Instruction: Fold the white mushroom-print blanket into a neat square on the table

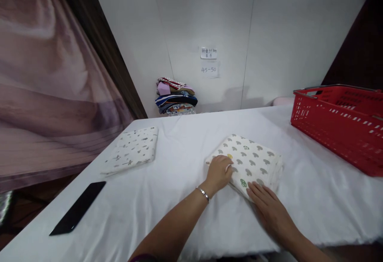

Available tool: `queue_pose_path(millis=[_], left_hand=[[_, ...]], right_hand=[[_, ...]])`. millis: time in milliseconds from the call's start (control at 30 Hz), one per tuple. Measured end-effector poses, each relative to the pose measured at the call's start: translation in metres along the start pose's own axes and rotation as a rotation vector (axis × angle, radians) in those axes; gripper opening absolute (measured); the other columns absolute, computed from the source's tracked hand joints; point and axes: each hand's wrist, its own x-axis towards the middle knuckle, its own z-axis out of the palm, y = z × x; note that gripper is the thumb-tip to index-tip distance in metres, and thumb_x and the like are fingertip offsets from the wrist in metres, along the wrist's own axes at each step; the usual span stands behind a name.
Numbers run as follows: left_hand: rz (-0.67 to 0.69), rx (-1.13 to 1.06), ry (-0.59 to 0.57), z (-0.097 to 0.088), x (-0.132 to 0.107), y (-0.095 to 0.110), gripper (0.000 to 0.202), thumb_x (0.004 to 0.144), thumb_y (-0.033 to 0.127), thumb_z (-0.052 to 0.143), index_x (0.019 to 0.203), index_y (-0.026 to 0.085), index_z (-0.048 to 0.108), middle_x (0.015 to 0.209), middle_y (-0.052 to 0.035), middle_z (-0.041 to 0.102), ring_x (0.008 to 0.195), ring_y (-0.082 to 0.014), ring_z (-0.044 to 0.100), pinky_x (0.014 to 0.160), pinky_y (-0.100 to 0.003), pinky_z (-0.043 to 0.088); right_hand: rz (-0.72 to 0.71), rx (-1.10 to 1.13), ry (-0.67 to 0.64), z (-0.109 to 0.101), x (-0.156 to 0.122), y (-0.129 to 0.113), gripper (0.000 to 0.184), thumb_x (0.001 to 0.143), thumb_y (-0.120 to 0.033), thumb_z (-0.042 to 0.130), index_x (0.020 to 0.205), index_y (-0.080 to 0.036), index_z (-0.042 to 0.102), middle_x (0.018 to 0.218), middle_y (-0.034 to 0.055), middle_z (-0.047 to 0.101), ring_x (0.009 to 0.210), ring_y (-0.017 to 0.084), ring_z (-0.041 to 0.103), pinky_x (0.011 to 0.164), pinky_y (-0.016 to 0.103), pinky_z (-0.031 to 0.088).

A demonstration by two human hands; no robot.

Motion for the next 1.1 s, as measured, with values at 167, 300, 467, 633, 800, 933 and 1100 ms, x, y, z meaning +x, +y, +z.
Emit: queue_pose_path(millis=[167,300,467,633,800,933,1100], left_hand=[[0.017,0.156,-0.054,0.027,0.001,0.01,0.041,0.085,0.034,0.049,0.124,0.022,0.048,0.139,-0.006,0.041,0.132,-0.0243,0.029,0.11,-0.045,0.02],[0.02,0.236,-0.112,0.04,-0.006,0.005,0.046,0.087,0.035,0.046,0.131,0.022,0.042,0.142,-0.0073,0.037,0.135,-0.0257,0.023,0.111,-0.048,0.016],[0.023,0.267,-0.11,0.039,-0.005,0.004,0.045,0.09,0.038,0.041,0.131,0.021,0.04,0.142,-0.008,0.038,0.134,-0.0258,0.024,0.11,-0.048,0.017],[0.032,0.285,-0.113,0.04,-0.008,0.003,0.045,0.089,0.036,0.043,0.132,0.021,0.04,0.143,-0.0075,0.036,0.135,-0.0256,0.023,0.111,-0.047,0.015],[0.021,0.315,-0.143,0.039,-0.01,0.004,0.046,0.09,0.04,0.038,0.133,0.022,0.039,0.144,-0.0057,0.034,0.135,-0.0236,0.021,0.111,-0.046,0.016],[0.001,0.298,-0.253,0.026,0.003,0.006,0.045,0.09,0.045,0.037,0.13,0.026,0.042,0.141,-0.0043,0.038,0.132,-0.023,0.028,0.109,-0.046,0.023],[-0.178,0.383,-0.178,0.019,0.018,-0.007,0.053,0.089,0.055,0.03,0.127,0.022,0.047,0.143,-0.0077,0.035,0.134,-0.0273,0.025,0.108,-0.051,0.021]], right_hand=[[0.047,0.087,-0.056,-0.014,0.003,-0.001,0.043,0.085,-0.018,0.045,0.128,-0.019,0.05,0.132,0.0088,0.049,0.122,0.023,0.046,0.096,0.041,0.044],[0.253,0.343,-0.149,-0.035,0.023,0.007,0.036,0.091,-0.031,0.041,0.124,-0.024,0.054,0.128,0.0058,0.053,0.118,0.021,0.049,0.094,0.039,0.047],[0.372,0.36,0.05,-0.042,0.077,0.04,0.044,0.092,-0.039,0.038,0.131,-0.019,0.046,0.14,0.0094,0.04,0.13,0.022,0.033,0.102,0.043,0.037],[0.616,0.066,-0.149,-0.008,0.084,0.095,0.055,0.09,-0.044,0.037,0.13,-0.008,0.043,0.142,0.0186,0.034,0.132,0.033,0.025,0.103,0.056,0.026],[0.754,-0.015,-0.39,0.026,0.053,0.123,0.06,0.089,-0.048,0.03,0.136,-0.012,0.036,0.144,0.0129,0.032,0.131,0.029,0.03,0.102,0.05,0.029],[0.75,-0.045,-0.412,0.03,0.049,0.122,0.063,0.089,-0.051,0.026,0.138,-0.012,0.033,0.146,0.0113,0.029,0.132,0.028,0.028,0.103,0.049,0.027],[0.753,-0.045,-0.448,0.024,0.057,0.124,0.064,0.087,-0.053,0.026,0.136,-0.012,0.036,0.144,0.0128,0.033,0.129,0.03,0.032,0.101,0.052,0.029]])
